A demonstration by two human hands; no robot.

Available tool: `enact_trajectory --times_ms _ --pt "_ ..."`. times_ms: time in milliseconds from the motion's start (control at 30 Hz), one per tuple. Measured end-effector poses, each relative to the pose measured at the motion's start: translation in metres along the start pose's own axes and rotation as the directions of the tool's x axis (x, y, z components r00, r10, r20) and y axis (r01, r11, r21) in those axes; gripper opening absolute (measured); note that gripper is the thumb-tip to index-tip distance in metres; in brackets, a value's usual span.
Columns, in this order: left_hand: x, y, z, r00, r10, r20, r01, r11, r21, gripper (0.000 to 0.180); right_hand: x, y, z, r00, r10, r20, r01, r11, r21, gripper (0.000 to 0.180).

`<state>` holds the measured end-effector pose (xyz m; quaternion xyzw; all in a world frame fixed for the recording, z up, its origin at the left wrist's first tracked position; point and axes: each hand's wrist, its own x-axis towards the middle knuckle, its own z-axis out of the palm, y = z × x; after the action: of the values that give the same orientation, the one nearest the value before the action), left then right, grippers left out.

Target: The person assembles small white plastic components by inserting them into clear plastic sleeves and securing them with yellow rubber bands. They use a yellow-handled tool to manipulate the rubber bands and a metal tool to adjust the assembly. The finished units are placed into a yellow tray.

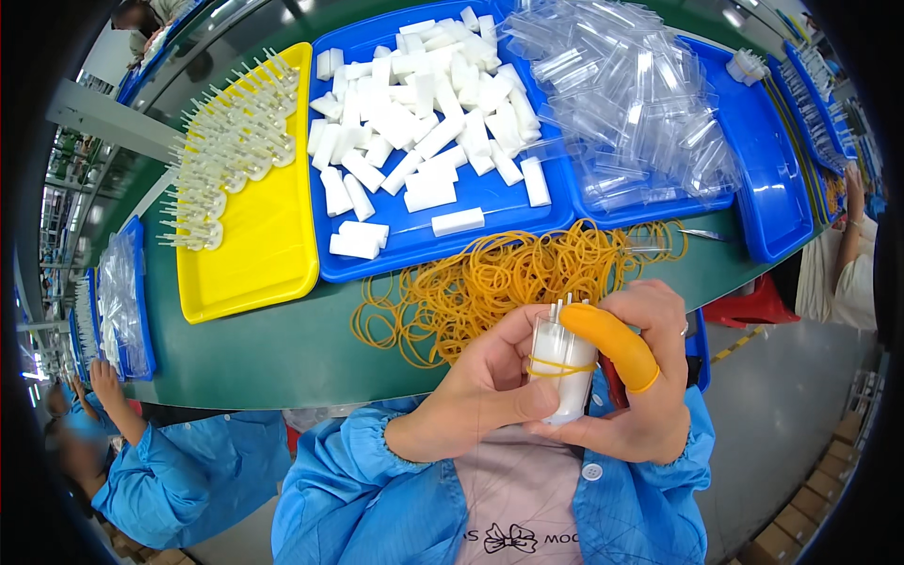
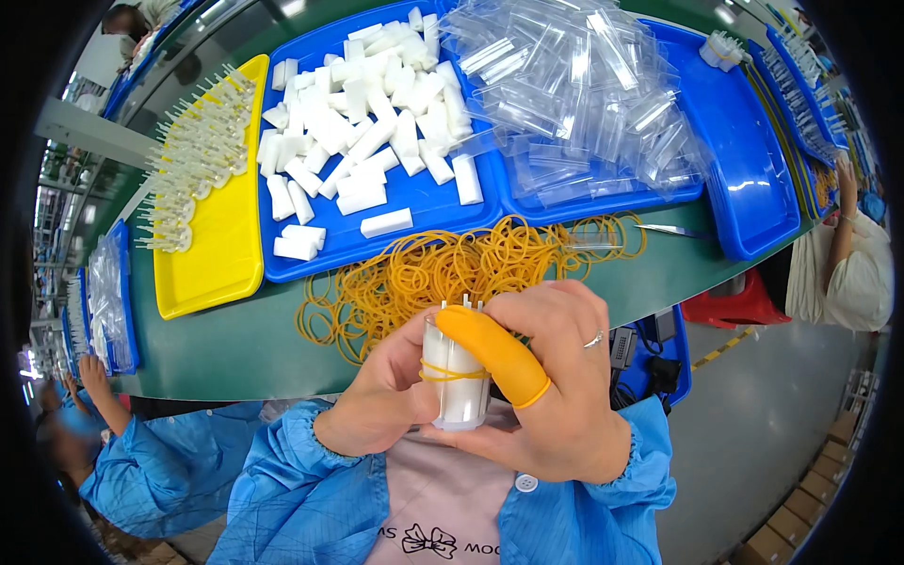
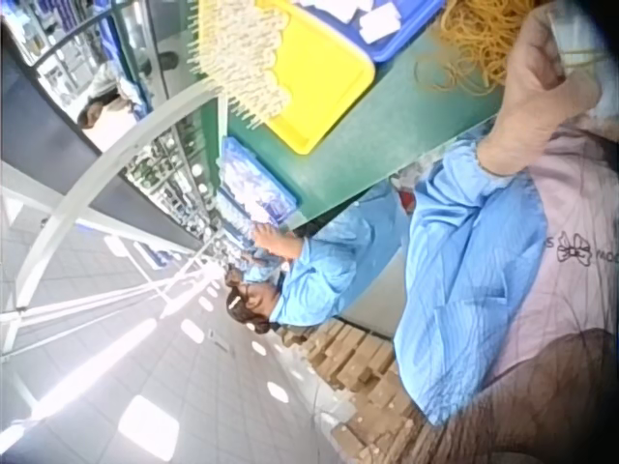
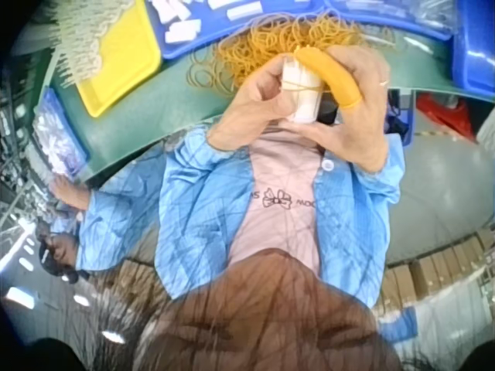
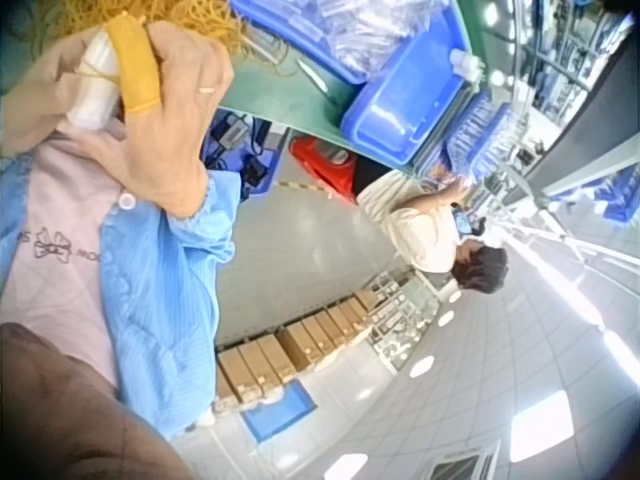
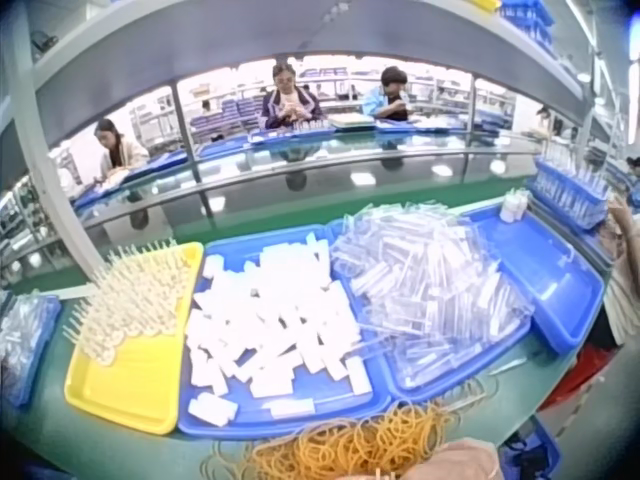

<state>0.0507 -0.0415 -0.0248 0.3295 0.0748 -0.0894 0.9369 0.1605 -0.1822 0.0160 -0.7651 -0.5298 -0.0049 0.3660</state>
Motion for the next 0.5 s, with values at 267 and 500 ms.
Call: enact_trajectory --times_ms 267,500 --pt "0.0026 0.0087 -0.0014 0.997 -0.078 -0.013 0.075 0.988 -0.138 0.07 0.0017 0.0015 0.002 0.997 0.067 -0.031 -0.064 0.993 0.103 0.062" --pt "0.0019 0.0033 -0.0003 0.996 -0.082 -0.021 0.075 0.971 -0.228 0.067 -0.0032 -0.0016 0.0031 0.999 0.017 -0.03 -0.019 0.996 -0.089 0.062"
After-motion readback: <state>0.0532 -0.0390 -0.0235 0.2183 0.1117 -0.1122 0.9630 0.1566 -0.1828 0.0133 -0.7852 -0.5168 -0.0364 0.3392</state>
